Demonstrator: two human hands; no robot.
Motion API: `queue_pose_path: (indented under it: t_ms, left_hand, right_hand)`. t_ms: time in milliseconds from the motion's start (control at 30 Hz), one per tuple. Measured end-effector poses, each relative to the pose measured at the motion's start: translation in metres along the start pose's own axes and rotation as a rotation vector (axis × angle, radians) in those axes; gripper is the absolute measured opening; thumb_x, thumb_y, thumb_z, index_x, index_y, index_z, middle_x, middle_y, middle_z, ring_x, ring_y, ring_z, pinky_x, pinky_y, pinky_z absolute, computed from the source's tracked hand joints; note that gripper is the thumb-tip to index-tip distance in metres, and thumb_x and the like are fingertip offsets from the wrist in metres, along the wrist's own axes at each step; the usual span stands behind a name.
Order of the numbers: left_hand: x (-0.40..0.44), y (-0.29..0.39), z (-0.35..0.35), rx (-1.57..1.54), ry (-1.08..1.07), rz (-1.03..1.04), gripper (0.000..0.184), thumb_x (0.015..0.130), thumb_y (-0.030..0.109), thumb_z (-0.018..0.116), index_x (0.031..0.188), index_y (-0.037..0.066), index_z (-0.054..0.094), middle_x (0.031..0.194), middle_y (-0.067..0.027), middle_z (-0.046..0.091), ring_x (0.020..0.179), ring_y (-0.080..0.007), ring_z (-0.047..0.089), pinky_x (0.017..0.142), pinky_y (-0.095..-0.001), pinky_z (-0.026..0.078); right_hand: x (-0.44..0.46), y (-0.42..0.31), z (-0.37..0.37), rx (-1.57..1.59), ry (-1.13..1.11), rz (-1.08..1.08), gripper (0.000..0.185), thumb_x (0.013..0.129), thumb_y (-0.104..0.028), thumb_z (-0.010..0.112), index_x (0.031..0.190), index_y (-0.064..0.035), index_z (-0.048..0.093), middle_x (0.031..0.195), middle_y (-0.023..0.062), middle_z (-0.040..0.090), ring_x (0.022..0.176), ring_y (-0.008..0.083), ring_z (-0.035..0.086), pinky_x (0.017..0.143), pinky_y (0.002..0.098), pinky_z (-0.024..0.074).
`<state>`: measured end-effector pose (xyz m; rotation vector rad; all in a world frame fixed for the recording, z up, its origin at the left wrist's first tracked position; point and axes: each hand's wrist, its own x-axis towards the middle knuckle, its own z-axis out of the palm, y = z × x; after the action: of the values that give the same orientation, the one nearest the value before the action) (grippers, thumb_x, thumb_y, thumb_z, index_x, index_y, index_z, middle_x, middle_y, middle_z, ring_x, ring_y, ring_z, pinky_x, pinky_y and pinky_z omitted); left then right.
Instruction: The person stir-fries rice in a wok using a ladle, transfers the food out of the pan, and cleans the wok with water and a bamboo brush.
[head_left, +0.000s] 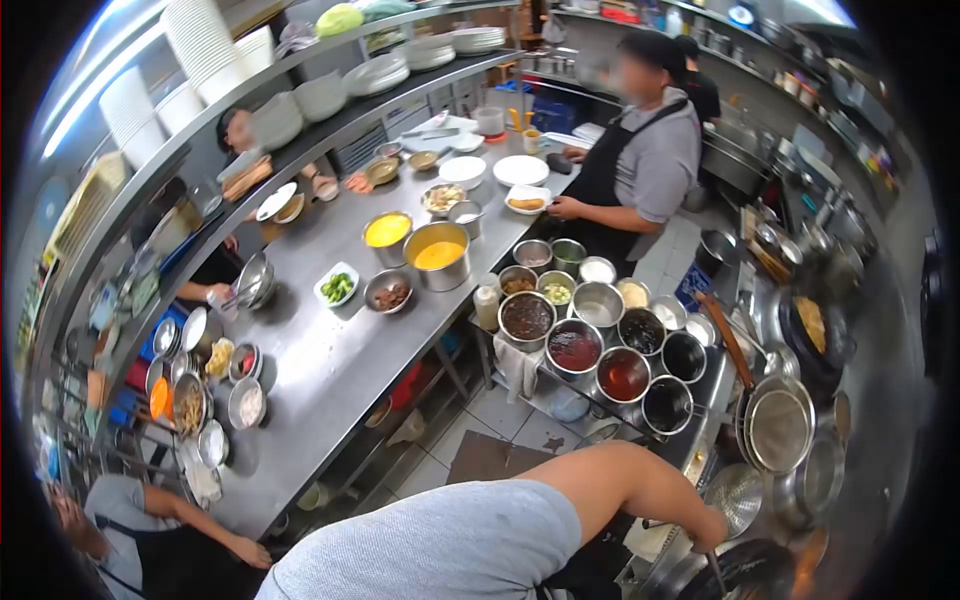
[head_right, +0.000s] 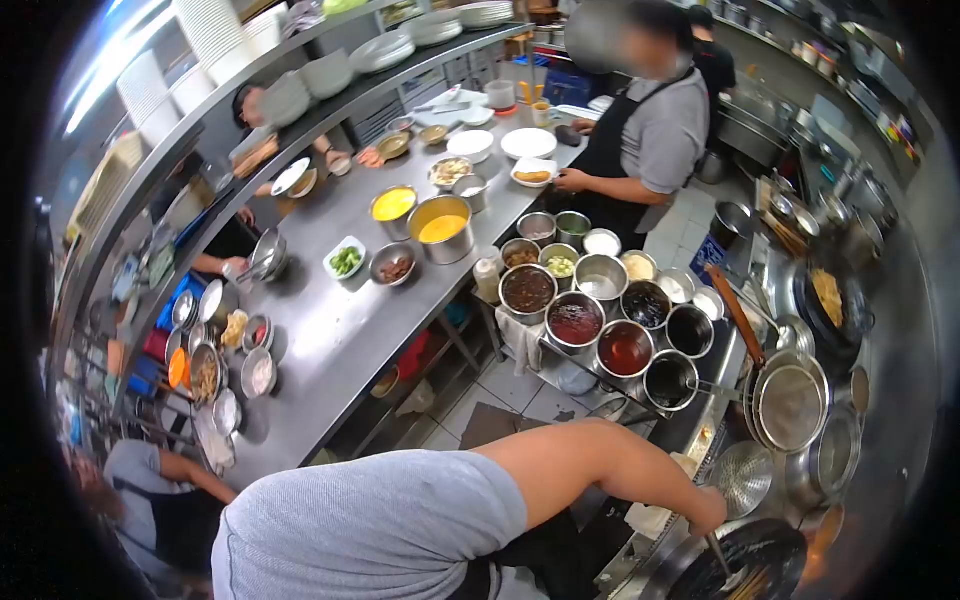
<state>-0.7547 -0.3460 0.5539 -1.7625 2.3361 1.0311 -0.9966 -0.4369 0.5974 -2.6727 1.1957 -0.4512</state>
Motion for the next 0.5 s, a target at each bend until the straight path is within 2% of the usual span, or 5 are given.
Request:
queue_pose_path:
  t_ms: [33,67,167,400,500]
  left_hand:
    - [-0.001,-0.003,-0.001,-0.005,0.046,-0.006,0.015,0.063,0.018,0.07,0.075,0.009,0.074,0.074,-0.0067,0.071,0.072,-0.0238,0.068,0.061,-0.0395,0.052]
    - [-0.003,-0.005,0.001,-0.035,0.06,-0.07,0.015,0.065,0.029,0.075,0.071,0.015,0.074,0.072,-0.0029,0.07,0.07,-0.022,0.068,0.064,-0.0389,0.051]
    - [-0.01,-0.01,0.024,-0.221,0.165,-0.087,0.015,0.063,0.013,0.069,0.076,0.008,0.073,0.08,-0.0151,0.069,0.079,-0.0311,0.069,0.067,-0.0425,0.054]
    - [-0.067,-0.027,0.053,-0.291,0.343,0.021,0.016,0.067,0.019,0.069,0.074,0.005,0.071,0.078,-0.0184,0.068,0.079,-0.0377,0.067,0.069,-0.046,0.054]
    - [-0.117,-0.028,0.043,-0.28,0.39,-0.032,0.014,0.07,0.017,0.065,0.074,0.005,0.07,0.078,-0.0172,0.068,0.078,-0.0374,0.067,0.069,-0.0478,0.054]
  right_hand:
    - [0.007,-0.004,-0.003,0.0,0.027,-0.018,0.046,0.085,-0.025,0.068,0.126,-0.0056,0.059,0.11,0.0178,0.066,0.1,0.03,0.062,0.089,0.0369,0.0473]
    - [0.014,-0.007,-0.007,0.0,0.054,-0.036,0.046,0.085,-0.025,0.068,0.126,-0.0056,0.059,0.109,0.0178,0.066,0.099,0.0297,0.062,0.089,0.0367,0.0474]
    - [0.027,-0.018,-0.015,0.011,0.155,-0.061,0.048,0.085,-0.027,0.069,0.127,-0.0057,0.058,0.108,0.0178,0.067,0.098,0.0291,0.062,0.088,0.0362,0.0477]
    - [-0.029,0.005,-0.064,-0.041,0.33,0.036,0.051,0.086,-0.031,0.07,0.128,-0.0058,0.057,0.106,0.0179,0.067,0.095,0.0276,0.063,0.086,0.0349,0.0484]
    - [-0.077,0.027,-0.101,-0.101,0.401,0.126,0.053,0.086,-0.033,0.071,0.128,-0.0058,0.056,0.105,0.0179,0.067,0.093,0.0269,0.063,0.085,0.0344,0.0487]
